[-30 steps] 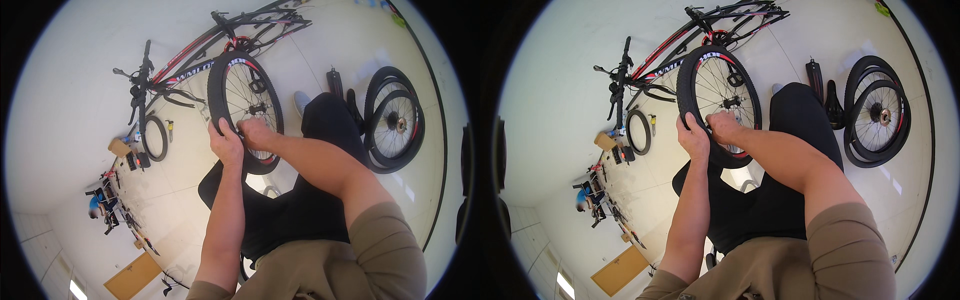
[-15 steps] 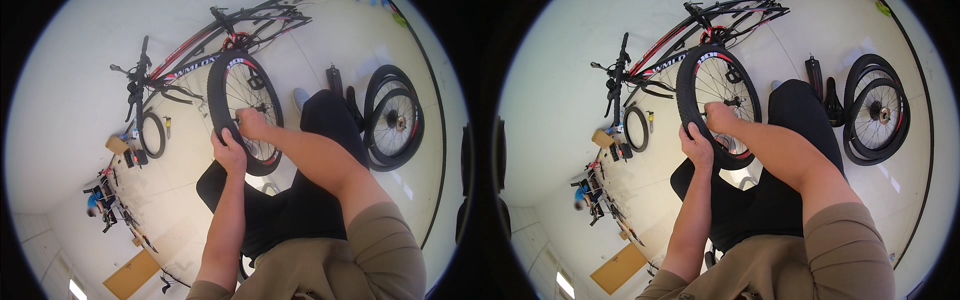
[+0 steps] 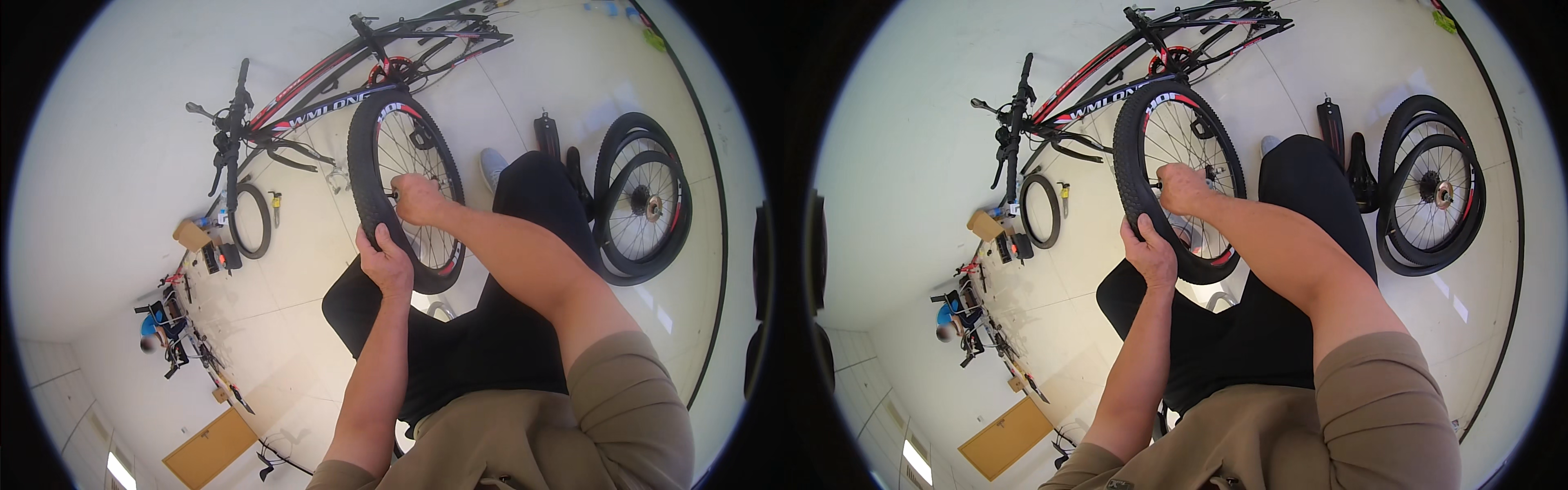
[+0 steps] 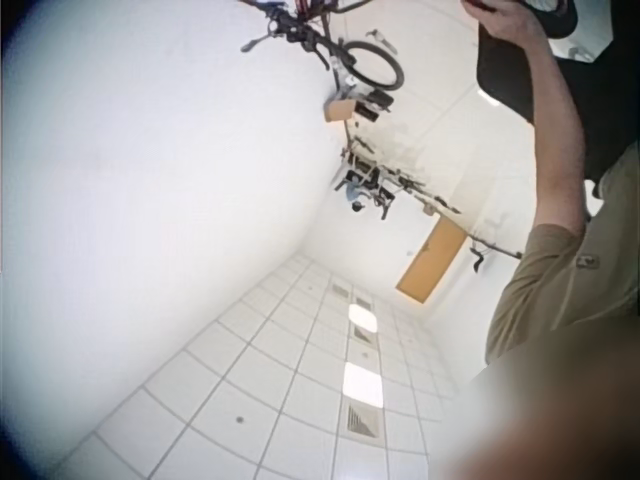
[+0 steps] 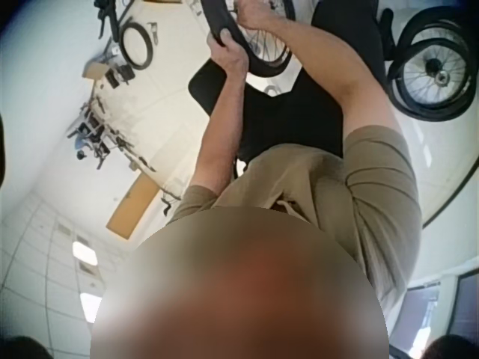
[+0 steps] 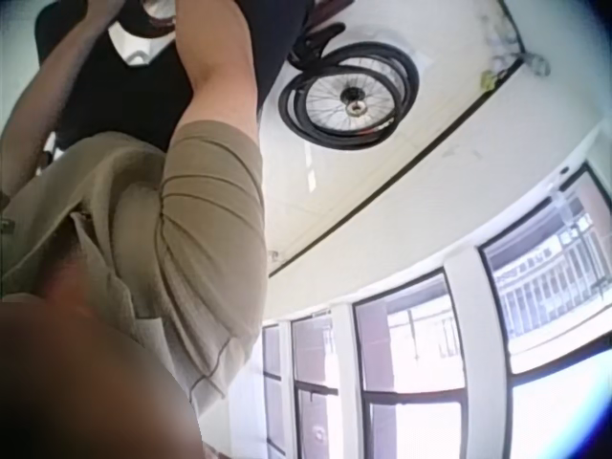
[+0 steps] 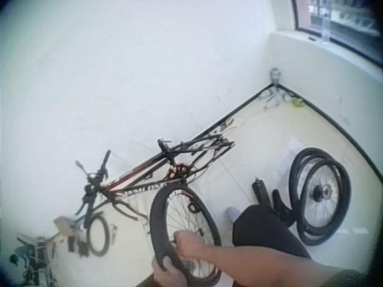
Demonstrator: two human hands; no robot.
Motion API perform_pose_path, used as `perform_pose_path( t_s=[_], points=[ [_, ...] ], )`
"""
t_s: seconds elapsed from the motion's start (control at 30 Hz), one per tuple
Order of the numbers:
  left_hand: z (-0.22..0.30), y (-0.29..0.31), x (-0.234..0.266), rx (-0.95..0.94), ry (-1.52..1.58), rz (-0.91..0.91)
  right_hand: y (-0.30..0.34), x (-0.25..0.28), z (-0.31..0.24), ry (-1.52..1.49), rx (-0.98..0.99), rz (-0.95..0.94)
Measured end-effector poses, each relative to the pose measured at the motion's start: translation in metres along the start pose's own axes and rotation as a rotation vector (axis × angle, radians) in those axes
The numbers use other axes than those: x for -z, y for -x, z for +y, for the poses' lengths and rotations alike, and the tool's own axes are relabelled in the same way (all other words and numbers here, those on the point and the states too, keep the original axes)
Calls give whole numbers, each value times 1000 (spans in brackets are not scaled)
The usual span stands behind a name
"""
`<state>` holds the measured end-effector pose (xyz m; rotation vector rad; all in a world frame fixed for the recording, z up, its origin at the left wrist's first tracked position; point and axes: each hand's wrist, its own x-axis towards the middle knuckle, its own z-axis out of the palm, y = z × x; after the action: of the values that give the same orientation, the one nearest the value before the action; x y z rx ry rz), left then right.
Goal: The person inspects a bicycle tire, removes the inner tube, and then uses a tool to pry the tire off the rim. They then reseat the tire onto the rim.
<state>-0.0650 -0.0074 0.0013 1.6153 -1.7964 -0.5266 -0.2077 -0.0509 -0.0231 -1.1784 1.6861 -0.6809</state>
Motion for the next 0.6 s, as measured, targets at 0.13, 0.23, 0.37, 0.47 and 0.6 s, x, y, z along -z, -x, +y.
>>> perform_pose_path(
  t_s=[0.13,0.23,0.37,0.47,0.6],
  points=[
    [1,7,3,-3,-2,-13,-6,-2,7,4,-6,17],
    [0,13,6,-8,-1,-1,-2,0,2,25,-4,-17],
    [5,16,8,24,28,-28,1,-1,1,-6,-16,0],
    [5,17,7,14,23,-28,-1,-3,3,-26,-13,17],
    [7,21,8,-11,28,-28,-8,-4,6,-61,-24,38]
  ],
)
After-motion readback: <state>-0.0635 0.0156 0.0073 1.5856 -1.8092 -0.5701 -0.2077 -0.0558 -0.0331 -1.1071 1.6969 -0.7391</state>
